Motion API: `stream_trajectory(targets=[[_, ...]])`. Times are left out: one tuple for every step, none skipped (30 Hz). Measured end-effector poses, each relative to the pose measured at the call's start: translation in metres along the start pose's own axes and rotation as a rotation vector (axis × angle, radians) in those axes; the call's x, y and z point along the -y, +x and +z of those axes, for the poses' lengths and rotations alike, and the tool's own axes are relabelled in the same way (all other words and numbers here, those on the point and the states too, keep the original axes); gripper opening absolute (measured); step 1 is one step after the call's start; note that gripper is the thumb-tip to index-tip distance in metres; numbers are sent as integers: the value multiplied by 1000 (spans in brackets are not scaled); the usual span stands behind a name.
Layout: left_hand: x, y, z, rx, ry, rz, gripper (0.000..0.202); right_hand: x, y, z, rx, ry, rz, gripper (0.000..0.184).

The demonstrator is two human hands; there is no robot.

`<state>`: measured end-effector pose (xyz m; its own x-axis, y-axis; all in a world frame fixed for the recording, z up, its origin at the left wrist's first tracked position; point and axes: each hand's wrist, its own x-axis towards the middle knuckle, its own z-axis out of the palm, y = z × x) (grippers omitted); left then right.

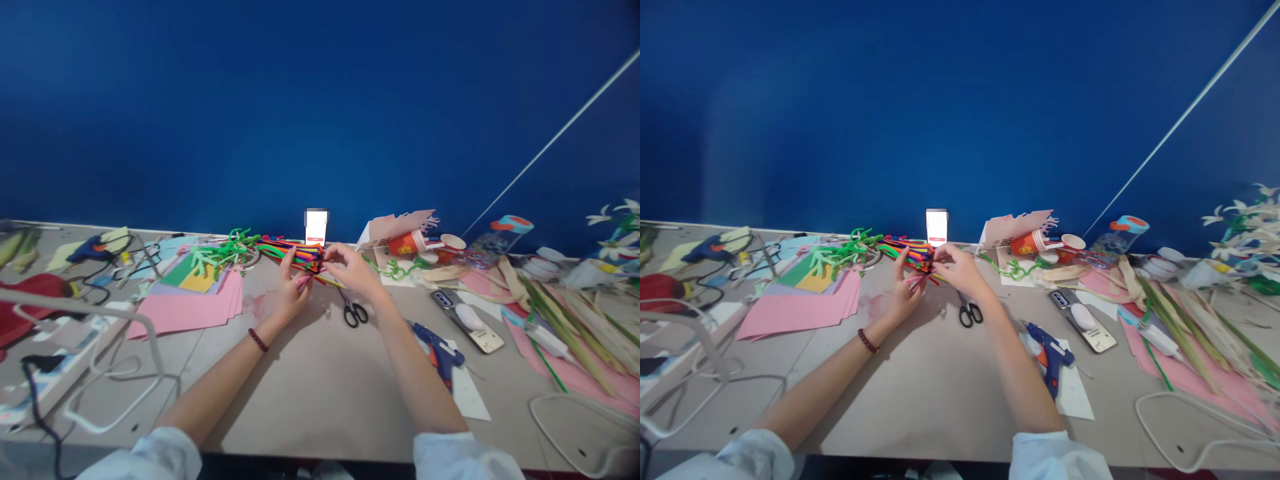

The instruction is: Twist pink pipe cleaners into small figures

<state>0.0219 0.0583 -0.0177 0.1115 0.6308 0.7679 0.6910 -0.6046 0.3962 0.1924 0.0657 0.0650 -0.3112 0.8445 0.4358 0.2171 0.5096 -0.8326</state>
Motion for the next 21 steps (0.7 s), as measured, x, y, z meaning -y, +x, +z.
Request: stream_trajectory(targets=[[1, -1, -1, -13, 8, -5, 12, 2, 0, 2, 26, -25, -10, 7], [1, -2, -2, -26, 20, -8, 12, 4, 0, 4, 40, -50, -15, 7], [2, -2, -3, -35, 33, -8, 12, 5, 0, 6, 42, -73, -16, 8], [2, -3, -4, -40, 47, -6, 13, 6, 0, 7, 36, -88, -15, 8], [2, -3, -4, -40, 59, -3, 13, 6, 0, 8, 27, -91, -12, 9], [3, -4, -4, -41, 69, 2, 13, 7, 0, 8, 22, -83, -6, 10], [3, -4, -4, -45, 76, 7, 13, 7, 0, 8, 21, -65, 5, 11], [4, -4, -4, -51, 80, 11, 13, 7, -1, 8, 22, -41, 18, 12], [5, -5, -4, -59, 81, 13, 14, 7, -2, 7, 24, -14, 31, 14], [5, -5, -3, -67, 79, 11, 15, 7, -2, 7, 27, 12, 44, 16], [6, -6, -3, -74, 74, 6, 16, 7, -3, 6, 30, 34, 55, 17], [6, -6, -3, -78, 68, 1, 17, 7, -3, 6, 30, 53, 62, 19], [6, -6, -3, -80, 60, -6, 17, 7, -4, 6, 25, 68, 65, 20], [6, -6, -3, -82, 53, -11, 18, 6, -4, 6, 19, 80, 65, 22], [6, -6, -3, -86, 47, -15, 18, 6, -4, 6, 8, 88, 64, 23], [6, -6, -3, -90, 42, -18, 18, 5, -4, 6, -3, 90, 64, 24], [6, -7, -4, -93, 38, -20, 18, 5, -4, 6, -13, 86, 68, 24], [6, -7, -4, -94, 37, -23, 18, 5, -4, 5, -19, 75, 74, 24], [6, -7, -4, -94, 38, -25, 18, 5, -4, 5, -20, 58, 78, 22], [6, -7, -4, -95, 40, -26, 18, 6, -4, 4, -19, 33, 81, 19], [7, -7, -4, -97, 43, -27, 17, 8, -4, 3, -20, 4, 78, 15]])
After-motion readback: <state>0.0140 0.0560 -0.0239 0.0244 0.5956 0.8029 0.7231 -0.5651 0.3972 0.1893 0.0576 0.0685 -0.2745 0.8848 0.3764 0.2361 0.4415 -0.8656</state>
